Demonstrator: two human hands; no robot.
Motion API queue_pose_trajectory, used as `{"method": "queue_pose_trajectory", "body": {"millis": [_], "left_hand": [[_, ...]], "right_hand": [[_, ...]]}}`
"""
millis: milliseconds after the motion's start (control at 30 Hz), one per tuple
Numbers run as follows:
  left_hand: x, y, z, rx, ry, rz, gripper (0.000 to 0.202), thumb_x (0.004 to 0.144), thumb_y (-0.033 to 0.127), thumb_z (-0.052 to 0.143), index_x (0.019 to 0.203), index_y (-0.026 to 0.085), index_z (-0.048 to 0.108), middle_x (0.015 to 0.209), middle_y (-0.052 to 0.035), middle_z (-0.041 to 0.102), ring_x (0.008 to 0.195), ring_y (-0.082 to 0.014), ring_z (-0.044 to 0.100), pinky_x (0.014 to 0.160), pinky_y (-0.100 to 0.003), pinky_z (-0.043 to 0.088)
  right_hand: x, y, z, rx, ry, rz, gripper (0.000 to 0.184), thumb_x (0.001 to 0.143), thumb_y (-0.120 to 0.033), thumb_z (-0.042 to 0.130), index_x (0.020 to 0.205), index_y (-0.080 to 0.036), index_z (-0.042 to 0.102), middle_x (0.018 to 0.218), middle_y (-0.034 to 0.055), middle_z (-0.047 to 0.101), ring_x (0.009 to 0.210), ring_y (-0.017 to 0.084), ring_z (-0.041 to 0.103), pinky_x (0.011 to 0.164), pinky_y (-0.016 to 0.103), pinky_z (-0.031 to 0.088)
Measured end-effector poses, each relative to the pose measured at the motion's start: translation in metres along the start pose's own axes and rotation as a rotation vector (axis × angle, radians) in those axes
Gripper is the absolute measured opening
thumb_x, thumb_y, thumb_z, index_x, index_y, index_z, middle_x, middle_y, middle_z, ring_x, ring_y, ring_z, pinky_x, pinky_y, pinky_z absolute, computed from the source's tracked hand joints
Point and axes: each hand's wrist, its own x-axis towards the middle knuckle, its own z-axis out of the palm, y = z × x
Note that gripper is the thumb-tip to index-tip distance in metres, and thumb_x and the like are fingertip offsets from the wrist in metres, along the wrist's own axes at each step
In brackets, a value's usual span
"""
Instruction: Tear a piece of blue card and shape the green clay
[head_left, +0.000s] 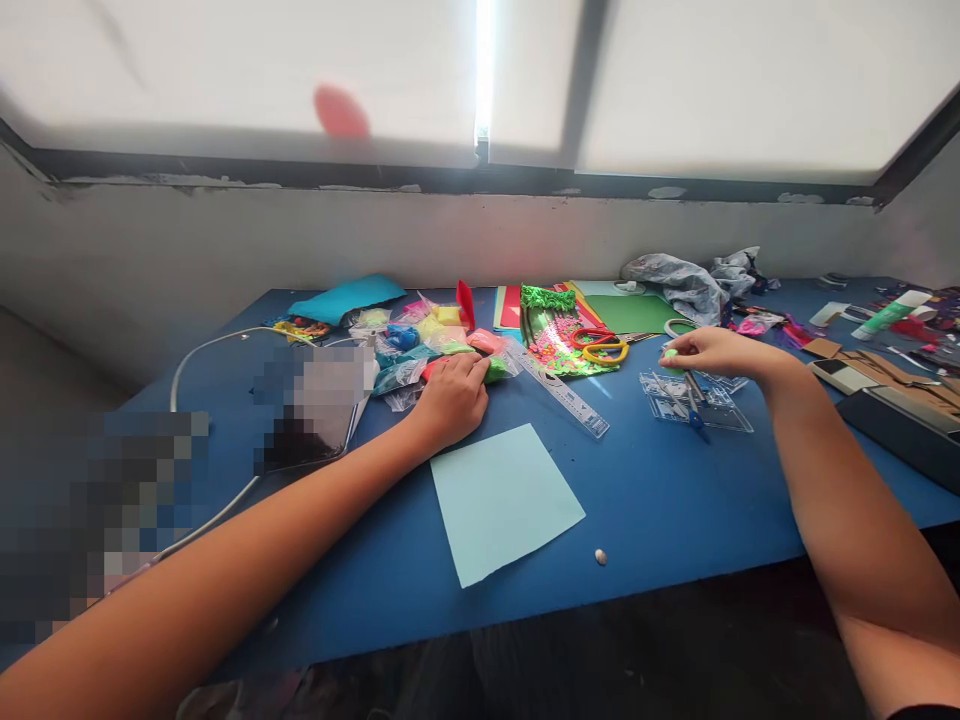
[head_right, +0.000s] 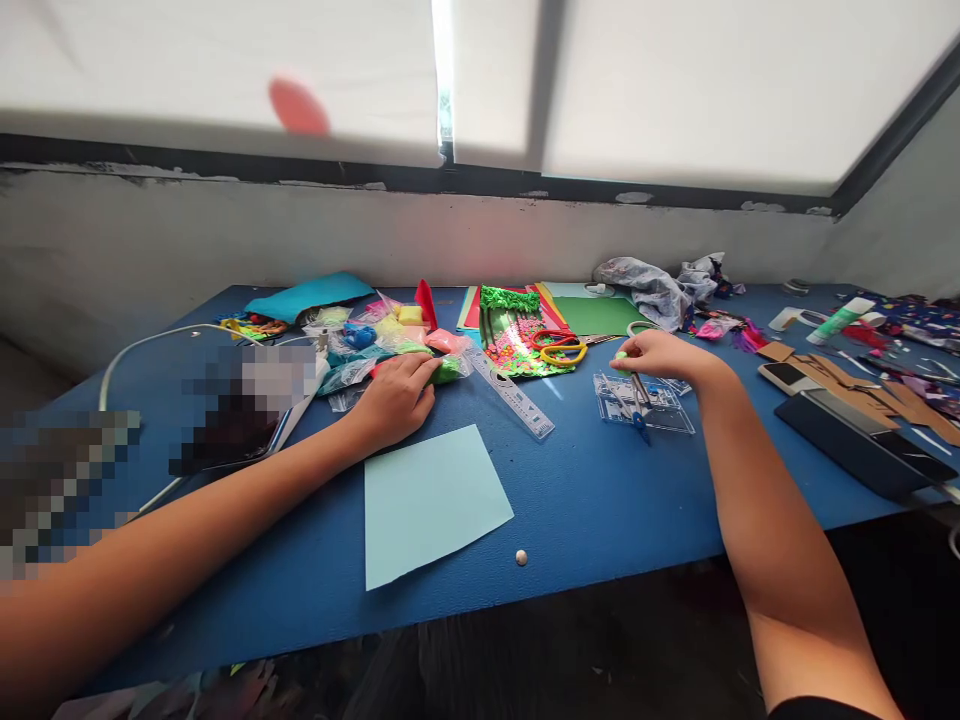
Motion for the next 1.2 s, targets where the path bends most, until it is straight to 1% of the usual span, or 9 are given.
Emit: {"method": "queue_pose_trajectory", "body": {"millis": [67, 233, 400, 533, 700, 800, 900, 1000, 1200], "left_hand": [[0.0, 0.0, 0.0, 0.001, 0.013, -0.002, 0.041, 0.088, 0.018, 0.037, 0.123, 0.012, 0.057, 0.127, -0.0157, 0.06, 0.121, -0.0287, 0.054, 0.101, -0.046, 0.045], [-0.002, 0.001, -0.002, -0.007, 0.088, 0.031, 0.038, 0.089, 0.018, 0.037, 0.119, 0.012, 0.06, 0.125, -0.0166, 0.06, 0.12, -0.0293, 0.054, 0.097, -0.045, 0.046], [-0.005, 0.003, -0.006, -0.015, 0.116, 0.111, 0.036, 0.09, 0.018, 0.036, 0.115, 0.013, 0.062, 0.121, -0.0158, 0.062, 0.117, -0.0292, 0.054, 0.094, -0.045, 0.046], [-0.006, 0.004, -0.008, -0.015, 0.111, 0.136, 0.036, 0.09, 0.017, 0.036, 0.113, 0.011, 0.063, 0.12, -0.0174, 0.062, 0.116, -0.0295, 0.054, 0.095, -0.045, 0.044], [-0.006, 0.005, -0.008, -0.007, 0.11, 0.136, 0.035, 0.089, 0.016, 0.037, 0.111, 0.012, 0.064, 0.123, -0.0177, 0.06, 0.118, -0.0302, 0.054, 0.097, -0.047, 0.045], [-0.006, 0.005, -0.008, -0.003, 0.11, 0.134, 0.035, 0.088, 0.015, 0.038, 0.11, 0.012, 0.065, 0.123, -0.0173, 0.06, 0.118, -0.0301, 0.054, 0.097, -0.047, 0.045], [-0.007, 0.005, -0.007, -0.005, 0.107, 0.132, 0.034, 0.088, 0.015, 0.038, 0.109, 0.014, 0.065, 0.124, -0.0158, 0.06, 0.118, -0.0293, 0.055, 0.098, -0.047, 0.045], [-0.007, 0.005, -0.007, -0.007, 0.104, 0.135, 0.034, 0.088, 0.015, 0.039, 0.109, 0.014, 0.065, 0.124, -0.0159, 0.06, 0.118, -0.0293, 0.054, 0.098, -0.047, 0.045], [-0.007, 0.004, -0.006, -0.016, 0.093, 0.144, 0.033, 0.088, 0.015, 0.038, 0.107, 0.014, 0.065, 0.124, -0.0161, 0.059, 0.118, -0.0294, 0.054, 0.099, -0.048, 0.045]], "right_hand": [[0.003, -0.003, 0.002, -0.022, 0.043, -0.001, 0.049, 0.073, -0.064, 0.051, 0.053, -0.022, 0.036, 0.052, -0.0003, 0.039, 0.051, 0.014, 0.04, 0.051, 0.029, 0.03], [0.015, -0.016, 0.014, -0.029, 0.262, -0.079, 0.028, 0.082, -0.043, 0.044, 0.064, -0.022, 0.051, 0.072, 0.007, 0.059, 0.07, 0.022, 0.054, 0.063, 0.031, 0.04], [0.022, -0.024, 0.028, -0.025, 0.434, -0.148, 0.022, 0.085, -0.031, 0.039, 0.072, -0.023, 0.054, 0.085, 0.0117, 0.059, 0.091, 0.028, 0.054, 0.082, 0.037, 0.043], [0.019, -0.027, 0.03, 0.005, 0.548, -0.133, 0.025, 0.089, -0.034, 0.035, 0.077, -0.023, 0.053, 0.089, 0.013, 0.058, 0.092, 0.029, 0.054, 0.081, 0.039, 0.043], [0.014, -0.03, 0.026, 0.189, 0.76, -0.008, 0.034, 0.093, -0.047, 0.026, 0.081, -0.024, 0.047, 0.095, 0.0156, 0.058, 0.101, 0.03, 0.055, 0.09, 0.043, 0.042], [0.014, -0.032, 0.026, 0.41, 0.794, 0.098, 0.042, 0.09, -0.061, 0.027, 0.085, -0.023, 0.045, 0.095, 0.0166, 0.06, 0.099, 0.031, 0.058, 0.085, 0.046, 0.046], [0.017, -0.033, 0.027, 0.665, 0.789, 0.14, 0.044, 0.083, -0.068, 0.039, 0.093, -0.024, 0.041, 0.096, 0.0143, 0.062, 0.089, 0.03, 0.064, 0.073, 0.043, 0.051], [0.018, -0.034, 0.029, 0.76, 0.771, 0.163, 0.036, 0.084, -0.059, 0.043, 0.094, -0.025, 0.037, 0.096, 0.0112, 0.063, 0.087, 0.026, 0.065, 0.07, 0.039, 0.052], [0.021, -0.03, 0.033, 0.679, 0.712, 0.28, 0.015, 0.084, -0.037, 0.047, 0.092, -0.024, 0.043, 0.092, 0.0102, 0.067, 0.092, 0.025, 0.063, 0.085, 0.04, 0.048]]}}
